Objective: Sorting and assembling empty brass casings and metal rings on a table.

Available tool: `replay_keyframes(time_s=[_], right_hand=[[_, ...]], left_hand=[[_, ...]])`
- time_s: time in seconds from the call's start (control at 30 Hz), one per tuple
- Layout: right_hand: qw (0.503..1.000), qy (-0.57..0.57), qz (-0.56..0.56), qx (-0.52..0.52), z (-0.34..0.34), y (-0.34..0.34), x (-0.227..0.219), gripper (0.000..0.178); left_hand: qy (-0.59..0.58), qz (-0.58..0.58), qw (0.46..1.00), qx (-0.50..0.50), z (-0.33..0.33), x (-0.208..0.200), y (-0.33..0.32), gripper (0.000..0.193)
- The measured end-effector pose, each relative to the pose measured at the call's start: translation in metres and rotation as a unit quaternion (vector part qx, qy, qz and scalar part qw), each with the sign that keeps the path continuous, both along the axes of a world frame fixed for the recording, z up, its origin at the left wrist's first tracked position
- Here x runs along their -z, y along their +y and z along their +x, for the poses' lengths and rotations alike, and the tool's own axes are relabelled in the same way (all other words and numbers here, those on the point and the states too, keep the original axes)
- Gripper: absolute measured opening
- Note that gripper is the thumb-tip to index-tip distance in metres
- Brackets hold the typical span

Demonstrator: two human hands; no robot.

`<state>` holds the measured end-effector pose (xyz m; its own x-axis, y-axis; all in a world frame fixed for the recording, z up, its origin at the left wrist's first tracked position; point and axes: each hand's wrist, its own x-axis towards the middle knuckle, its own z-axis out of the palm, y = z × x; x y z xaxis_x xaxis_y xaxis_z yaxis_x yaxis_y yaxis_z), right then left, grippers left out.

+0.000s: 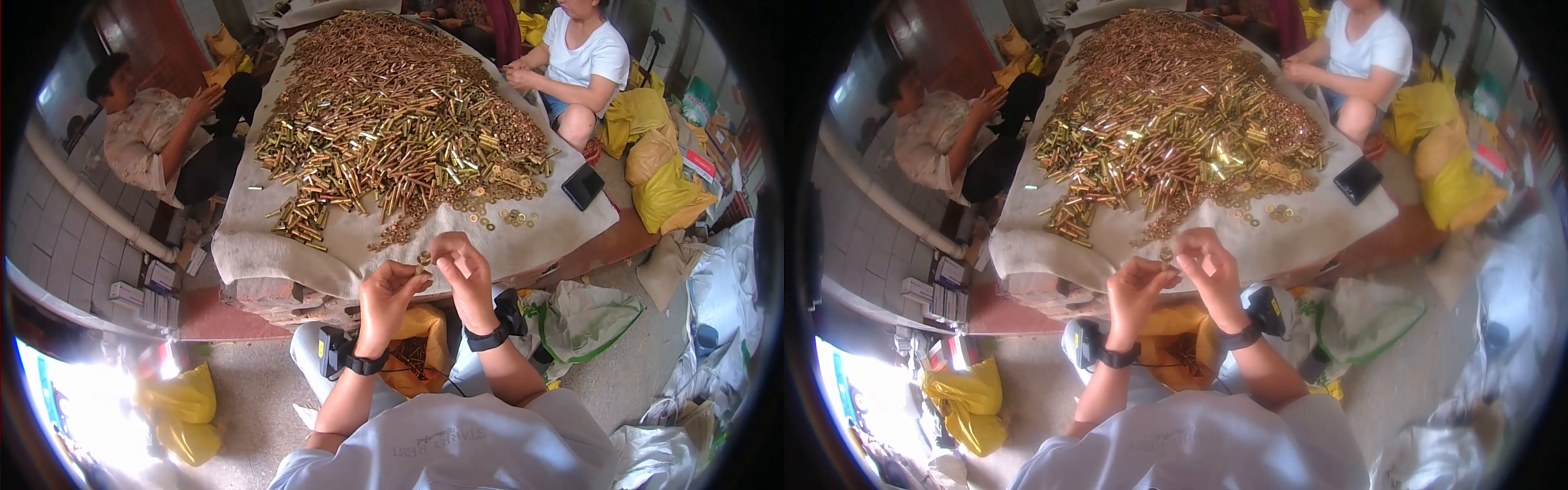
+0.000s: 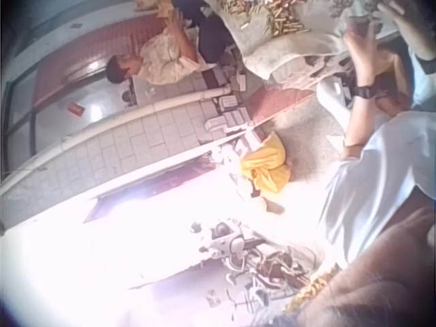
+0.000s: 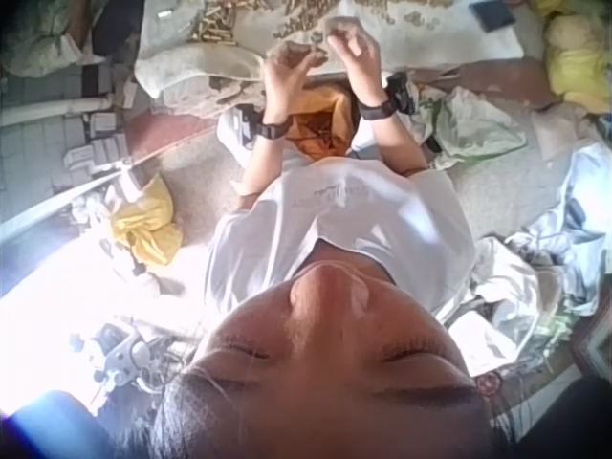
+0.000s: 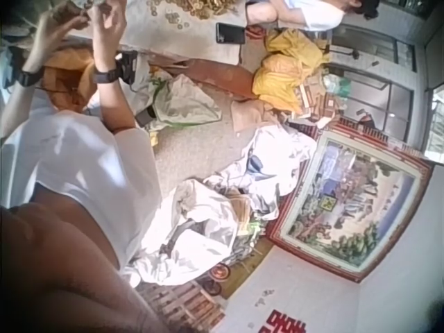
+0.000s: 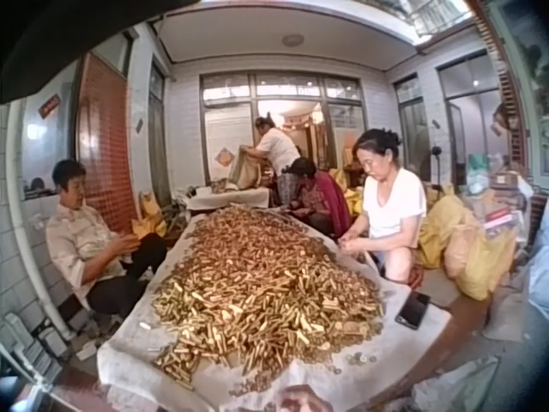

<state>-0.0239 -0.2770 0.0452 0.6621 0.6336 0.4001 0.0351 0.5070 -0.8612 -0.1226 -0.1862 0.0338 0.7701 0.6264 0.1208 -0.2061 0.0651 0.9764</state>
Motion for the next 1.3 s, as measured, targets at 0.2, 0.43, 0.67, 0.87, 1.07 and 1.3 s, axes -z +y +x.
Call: replay_keyframes(time_s=[0.2, 0.43, 0.67, 0.87, 1.07, 1.3], right_hand=[[0.998, -0.036, -0.048, -0.022, -0.003, -0.005, 0.004, 0.039], [0.996, -0.065, -0.056, -0.032, 0.000, -0.007, 0.014, 0.046], [0.996, -0.064, -0.061, -0.017, 0.001, -0.008, 0.018, 0.038], [0.996, -0.061, -0.047, -0.052, -0.004, 0.001, 0.010, 0.026], [0.983, -0.136, -0.119, -0.042, 0.003, -0.004, 0.023, 0.018], [0.968, -0.035, -0.202, -0.142, 0.004, -0.024, 0.044, 0.009]], left_hand=[[-0.011, 0.013, 1.000, -0.019, -0.001, 0.000, 0.006, 0.009], [0.004, 0.012, 0.999, -0.041, -0.002, -0.003, 0.012, 0.010], [0.028, 0.034, 0.996, -0.072, -0.005, -0.006, 0.023, 0.007], [0.060, 0.100, 0.991, -0.066, -0.011, -0.007, 0.017, 0.011], [0.169, 0.198, 0.965, -0.042, -0.024, -0.006, 0.013, 0.015], [0.210, 0.332, 0.916, 0.087, -0.037, -0.003, 0.037, 0.030]])
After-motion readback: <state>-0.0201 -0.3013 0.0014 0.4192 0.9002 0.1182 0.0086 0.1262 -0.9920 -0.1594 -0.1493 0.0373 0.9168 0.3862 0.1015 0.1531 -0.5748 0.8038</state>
